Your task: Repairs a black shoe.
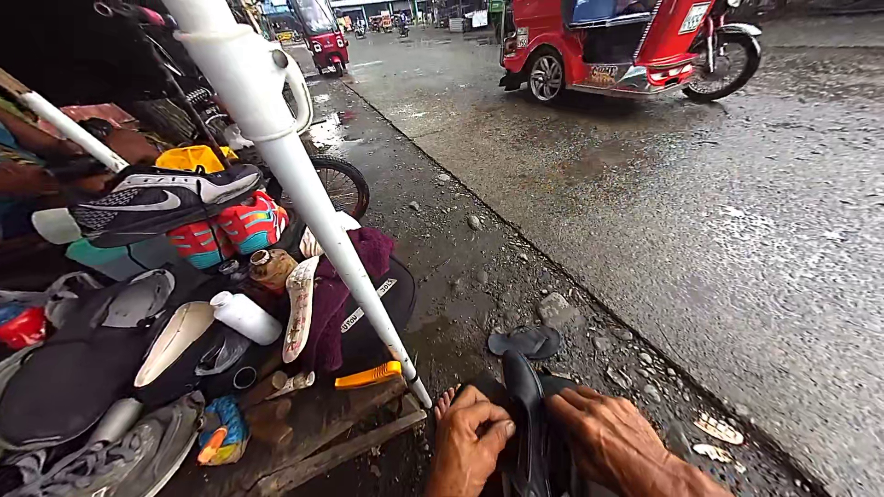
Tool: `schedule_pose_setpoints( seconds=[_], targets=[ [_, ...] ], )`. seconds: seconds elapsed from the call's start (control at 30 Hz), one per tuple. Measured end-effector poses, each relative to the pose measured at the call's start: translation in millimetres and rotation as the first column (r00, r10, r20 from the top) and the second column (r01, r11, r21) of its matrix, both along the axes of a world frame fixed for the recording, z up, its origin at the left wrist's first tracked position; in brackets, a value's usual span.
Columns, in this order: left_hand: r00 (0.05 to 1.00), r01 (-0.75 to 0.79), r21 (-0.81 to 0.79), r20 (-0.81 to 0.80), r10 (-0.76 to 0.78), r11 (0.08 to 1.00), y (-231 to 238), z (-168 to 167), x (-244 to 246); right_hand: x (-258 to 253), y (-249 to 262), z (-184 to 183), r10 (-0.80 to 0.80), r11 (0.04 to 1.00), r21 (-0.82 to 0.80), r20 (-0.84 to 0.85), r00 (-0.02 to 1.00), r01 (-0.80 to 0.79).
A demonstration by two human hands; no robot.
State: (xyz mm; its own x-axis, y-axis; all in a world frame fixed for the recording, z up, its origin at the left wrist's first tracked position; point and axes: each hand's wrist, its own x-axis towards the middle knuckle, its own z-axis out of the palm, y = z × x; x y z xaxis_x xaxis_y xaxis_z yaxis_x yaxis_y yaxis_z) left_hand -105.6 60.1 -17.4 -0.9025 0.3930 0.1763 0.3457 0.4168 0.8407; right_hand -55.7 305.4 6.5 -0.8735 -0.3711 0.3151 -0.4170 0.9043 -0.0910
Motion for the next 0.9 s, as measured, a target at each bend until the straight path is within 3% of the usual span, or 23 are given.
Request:
schedule_pose_setpoints(
  seconds=[0.07,0.13,0.2,0.23,0.27,0.3,0.33,0.4,0.43,0.5,0.57,0.73,0.9],
  targets=[
    [0.998,0.033,0.205,0.047,-0.044,0.978,-6.7,6.7,0.6,0.3,0.3,-1.3,0.003,1.000,-0.013,-0.009,1.000,-0.003],
    [0.971,0.107,0.517,0.131,-0.201,0.849,-8.8,13.4,2.8,-0.1,-0.3,-2.8,0.007,1.000,-0.023,-0.027,1.000,-0.008],
    [0.847,0.118,0.838,0.195,-0.494,0.533,-6.2,13.6,4.3,-0.6,-0.9,-3.8,0.007,1.000,-0.027,-0.050,0.999,-0.008],
    [0.760,0.067,0.925,0.196,-0.620,0.375,-4.0,13.4,5.0,-0.8,-0.9,-4.7,0.008,0.999,-0.030,-0.059,0.998,-0.010],
    [0.701,0.003,0.957,0.205,-0.683,0.290,-1.8,13.0,5.4,-1.2,-0.6,-5.9,0.010,0.999,-0.037,-0.068,0.998,-0.012],
    [0.699,-0.052,0.951,0.252,-0.670,0.304,-0.3,11.9,5.3,-1.6,-0.1,-6.6,0.012,0.999,-0.041,-0.069,0.998,-0.015],
    [0.742,-0.091,0.908,0.336,-0.580,0.410,0.9,10.6,4.8,-1.5,0.4,-6.6,0.015,0.999,-0.046,-0.059,0.998,-0.018],
    [0.870,-0.087,0.683,0.407,-0.279,0.725,6.3,5.8,3.5,-1.6,1.4,-6.4,0.019,0.998,-0.051,-0.040,0.999,-0.021],
    [0.916,-0.051,0.541,0.360,-0.176,0.839,9.7,3.4,3.7,-1.4,1.7,-6.1,0.019,0.999,-0.050,-0.030,0.999,-0.020],
    [0.973,-0.003,0.325,0.220,-0.073,0.946,18.4,2.8,7.2,-1.6,1.8,-7.3,0.021,0.999,-0.050,-0.035,0.999,-0.023],
    [0.992,-0.038,0.248,0.122,0.007,0.968,28.9,2.9,10.9,-2.6,1.8,-7.4,0.020,0.998,-0.051,-0.032,0.999,-0.022],
    [0.983,-0.181,0.256,0.051,0.174,0.949,47.3,-0.4,25.6,-4.5,2.0,-7.1,0.028,0.999,-0.042,-0.035,0.999,-0.030],
    [0.981,-0.191,0.276,0.016,0.195,0.942,51.1,-4.5,28.2,-5.1,2.7,-4.4,0.039,0.999,-0.035,-0.029,0.999,-0.040]
  ],
)
